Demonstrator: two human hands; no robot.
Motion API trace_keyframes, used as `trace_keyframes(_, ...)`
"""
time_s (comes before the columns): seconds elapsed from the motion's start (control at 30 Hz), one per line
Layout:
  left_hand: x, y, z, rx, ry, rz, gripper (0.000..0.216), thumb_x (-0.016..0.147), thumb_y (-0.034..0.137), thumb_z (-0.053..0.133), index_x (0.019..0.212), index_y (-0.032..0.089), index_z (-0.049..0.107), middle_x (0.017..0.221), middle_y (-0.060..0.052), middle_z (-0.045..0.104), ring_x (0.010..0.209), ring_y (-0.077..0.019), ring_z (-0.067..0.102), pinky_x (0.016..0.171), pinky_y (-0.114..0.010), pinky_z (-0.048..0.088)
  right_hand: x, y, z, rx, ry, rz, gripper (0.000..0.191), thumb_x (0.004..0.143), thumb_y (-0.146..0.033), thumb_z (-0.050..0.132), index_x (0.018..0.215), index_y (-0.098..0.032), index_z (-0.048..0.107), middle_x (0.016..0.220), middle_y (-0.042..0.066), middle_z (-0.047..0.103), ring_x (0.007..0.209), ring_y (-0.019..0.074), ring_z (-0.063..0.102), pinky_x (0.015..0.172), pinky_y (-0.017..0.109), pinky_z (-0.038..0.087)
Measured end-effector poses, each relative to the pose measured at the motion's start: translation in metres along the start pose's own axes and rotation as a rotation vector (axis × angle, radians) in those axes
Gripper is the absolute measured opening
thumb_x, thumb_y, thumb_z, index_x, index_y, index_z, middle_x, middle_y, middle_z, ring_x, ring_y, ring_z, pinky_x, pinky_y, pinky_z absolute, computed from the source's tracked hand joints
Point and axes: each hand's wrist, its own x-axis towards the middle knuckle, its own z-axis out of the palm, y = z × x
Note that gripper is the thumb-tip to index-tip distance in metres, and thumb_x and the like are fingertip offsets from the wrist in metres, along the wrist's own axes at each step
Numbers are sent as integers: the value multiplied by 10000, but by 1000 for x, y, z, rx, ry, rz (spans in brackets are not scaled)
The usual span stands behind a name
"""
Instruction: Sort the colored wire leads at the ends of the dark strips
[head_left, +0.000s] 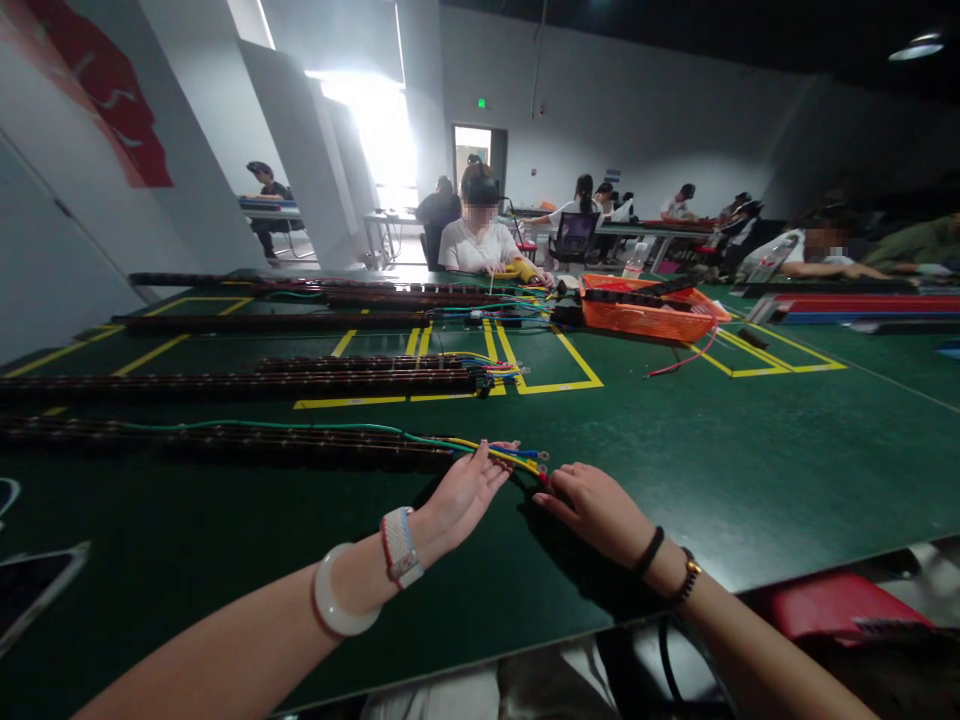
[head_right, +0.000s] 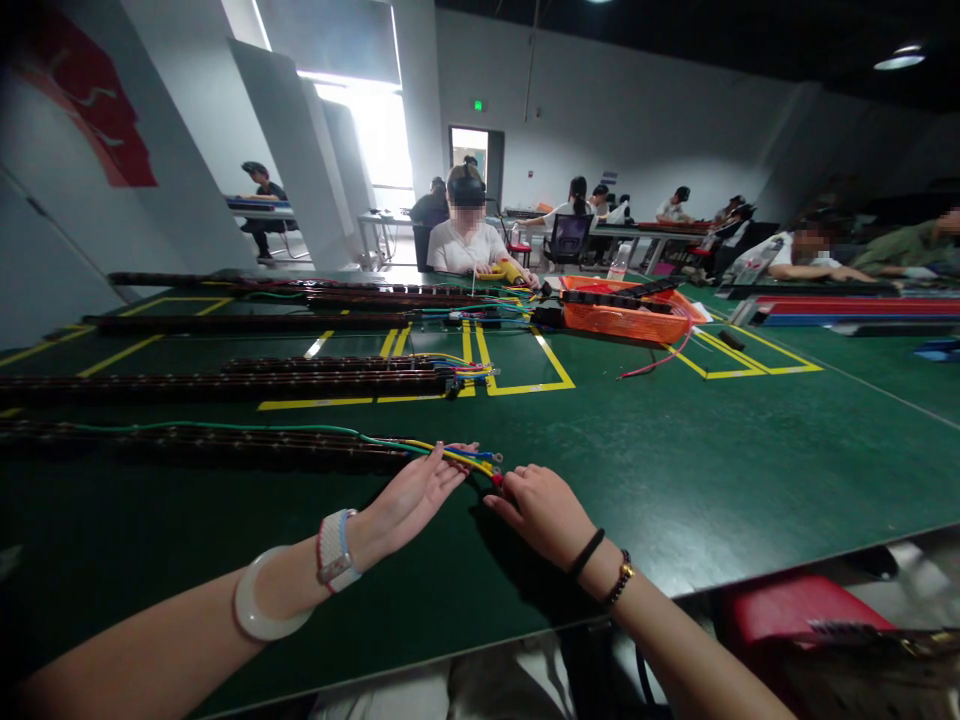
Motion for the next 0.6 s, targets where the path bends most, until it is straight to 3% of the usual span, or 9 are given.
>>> trace_keyframes(0.2, 2, 0, -5, 26, -39, -12, 241, 897, 262, 462, 979, 88, 608, 1209, -175, 576, 1167, -226, 510, 1052, -383, 339, 0, 2, 4, -58, 96, 96, 292, 815, -453, 572, 862, -166, 537, 821, 63, 609, 739, 189, 558, 662, 284, 393)
trace_keyframes(0.3, 2, -1, -6, 25, -53, 5, 252, 899, 272, 459, 977, 87, 611, 1200, -177, 582, 1159, -226, 517, 1051, -386, 339, 1, 2, 5, -81, 16, 93, 257, 876, -400, 494, 812, -165, 577, 776, 64, 623, 734, 187, 564, 666, 280, 371)
trace_keyframes(0.4, 2, -1, -5, 23, -55, 8, 248, 901, 269, 453, 963, 89, 612, 1185, -176, 593, 1144, -228, 529, 1044, -399, 346, -1, -4, 6, 11, -61, 92, 337, 918, -376, 407, 731, -176, 604, 700, 45, 625, 666, 155, 560, 612, 257, 334)
trace_keyframes(0.6, 2, -1, -2, 8, -32, 12, 204, 897, 228, 462, 922, 100, 619, 1144, -160, 620, 1112, -216, 549, 1020, -394, 378, -14, -28, 10, 116, 7, 138, 416, 934, -381, 368, 647, -182, 596, 606, 13, 603, 554, 110, 524, 539, 248, 266)
